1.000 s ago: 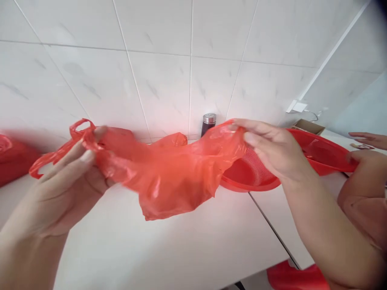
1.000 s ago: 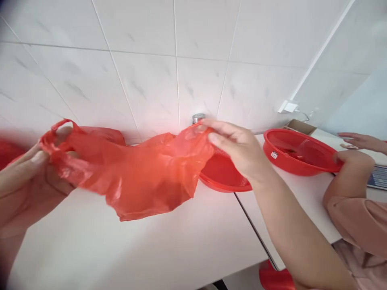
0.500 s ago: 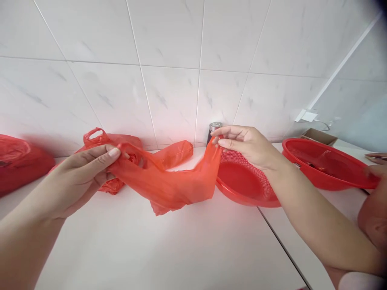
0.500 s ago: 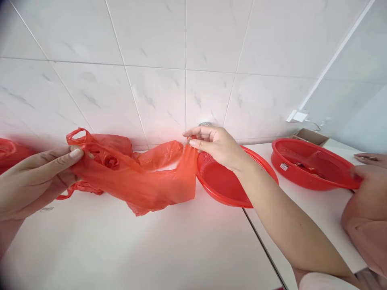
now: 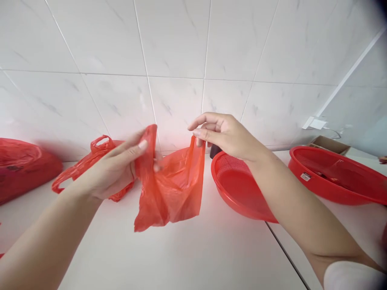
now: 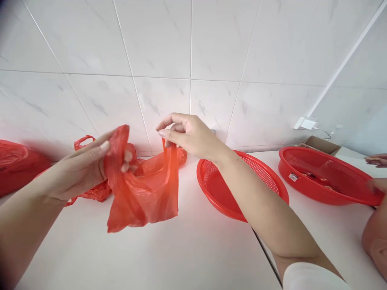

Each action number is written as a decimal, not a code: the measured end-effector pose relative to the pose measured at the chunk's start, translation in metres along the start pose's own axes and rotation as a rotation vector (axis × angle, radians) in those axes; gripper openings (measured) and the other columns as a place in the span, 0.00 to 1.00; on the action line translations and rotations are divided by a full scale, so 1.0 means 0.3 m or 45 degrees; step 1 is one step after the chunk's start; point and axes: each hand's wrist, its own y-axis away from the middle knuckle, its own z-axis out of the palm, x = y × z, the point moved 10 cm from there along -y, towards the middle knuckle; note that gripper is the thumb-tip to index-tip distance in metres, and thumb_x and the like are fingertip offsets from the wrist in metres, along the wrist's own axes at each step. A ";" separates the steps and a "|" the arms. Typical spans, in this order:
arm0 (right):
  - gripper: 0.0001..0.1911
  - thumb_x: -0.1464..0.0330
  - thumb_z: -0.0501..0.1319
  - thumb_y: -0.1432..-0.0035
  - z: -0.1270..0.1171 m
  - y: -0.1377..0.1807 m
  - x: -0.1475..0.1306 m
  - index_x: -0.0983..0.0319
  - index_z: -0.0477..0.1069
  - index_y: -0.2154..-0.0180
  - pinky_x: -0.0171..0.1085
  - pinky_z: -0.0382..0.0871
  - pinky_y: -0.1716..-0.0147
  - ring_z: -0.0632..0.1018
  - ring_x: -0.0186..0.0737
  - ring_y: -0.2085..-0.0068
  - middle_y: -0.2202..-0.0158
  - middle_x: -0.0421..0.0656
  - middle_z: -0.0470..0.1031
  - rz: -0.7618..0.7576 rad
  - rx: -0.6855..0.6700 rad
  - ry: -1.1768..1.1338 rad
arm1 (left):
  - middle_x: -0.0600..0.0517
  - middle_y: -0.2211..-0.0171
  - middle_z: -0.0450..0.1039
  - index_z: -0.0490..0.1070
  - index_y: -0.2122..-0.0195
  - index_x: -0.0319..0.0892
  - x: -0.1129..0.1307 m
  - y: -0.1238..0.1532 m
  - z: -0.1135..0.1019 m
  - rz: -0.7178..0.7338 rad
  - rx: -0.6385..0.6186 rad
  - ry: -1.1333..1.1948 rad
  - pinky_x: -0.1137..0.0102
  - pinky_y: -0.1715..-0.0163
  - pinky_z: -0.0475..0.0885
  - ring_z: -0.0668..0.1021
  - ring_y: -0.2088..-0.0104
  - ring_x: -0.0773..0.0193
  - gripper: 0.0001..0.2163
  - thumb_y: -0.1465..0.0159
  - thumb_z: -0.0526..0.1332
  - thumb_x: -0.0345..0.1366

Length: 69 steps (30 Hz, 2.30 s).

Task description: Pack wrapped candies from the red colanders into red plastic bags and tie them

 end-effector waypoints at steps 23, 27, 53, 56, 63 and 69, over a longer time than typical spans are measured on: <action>0.03 0.66 0.62 0.40 0.309 0.179 0.193 0.58 0.73 0.64 0.38 0.73 0.59 0.76 0.35 0.63 0.65 0.39 0.74 0.108 -0.092 -0.244 | 0.55 0.77 0.68 0.70 0.69 0.42 -0.309 -0.017 0.145 -0.267 -0.365 0.094 0.73 0.73 0.68 0.70 0.76 0.68 0.16 0.32 0.53 0.47; 0.05 0.65 0.63 0.40 0.325 0.181 0.108 0.56 0.76 0.62 0.37 0.69 0.52 0.74 0.36 0.54 0.56 0.42 0.71 -0.079 -0.142 -0.176 | 0.54 0.75 0.69 0.73 0.73 0.43 -0.258 0.010 0.157 -0.134 -0.504 -0.216 0.72 0.69 0.69 0.73 0.70 0.65 0.13 0.35 0.59 0.42; 0.06 0.64 0.53 0.38 0.434 0.209 0.498 0.59 0.66 0.64 0.35 0.74 0.69 0.73 0.32 0.72 0.73 0.35 0.67 0.398 0.368 -0.875 | 0.51 0.50 0.76 0.69 0.44 0.51 -0.398 0.127 0.109 0.268 0.146 -0.672 0.68 0.58 0.73 0.78 0.55 0.61 0.20 0.34 0.51 0.30; 0.09 0.61 0.55 0.40 0.437 0.200 0.613 0.59 0.67 0.62 0.37 0.76 0.67 0.75 0.33 0.73 0.75 0.35 0.66 0.512 0.456 -0.863 | 0.47 0.50 0.75 0.74 0.48 0.48 -0.456 0.176 0.053 0.123 0.282 -0.601 0.63 0.52 0.72 0.76 0.50 0.56 0.16 0.32 0.51 0.38; 0.08 0.62 0.52 0.41 0.438 0.206 0.940 0.59 0.62 0.63 0.36 0.74 0.72 0.74 0.34 0.73 0.72 0.38 0.67 0.758 0.686 -0.685 | 0.45 0.50 0.75 0.73 0.52 0.45 -0.687 0.348 0.017 -0.246 0.576 -0.349 0.63 0.53 0.74 0.76 0.48 0.51 0.19 0.31 0.49 0.48; 0.15 0.61 0.52 0.37 0.586 0.256 0.773 0.57 0.68 0.52 0.37 0.71 0.59 0.77 0.38 0.60 0.61 0.42 0.75 0.601 0.464 -0.535 | 0.43 0.42 0.67 0.62 0.44 0.43 -0.704 0.298 0.013 -0.278 0.737 -0.393 0.68 0.54 0.73 0.73 0.45 0.57 0.23 0.29 0.39 0.50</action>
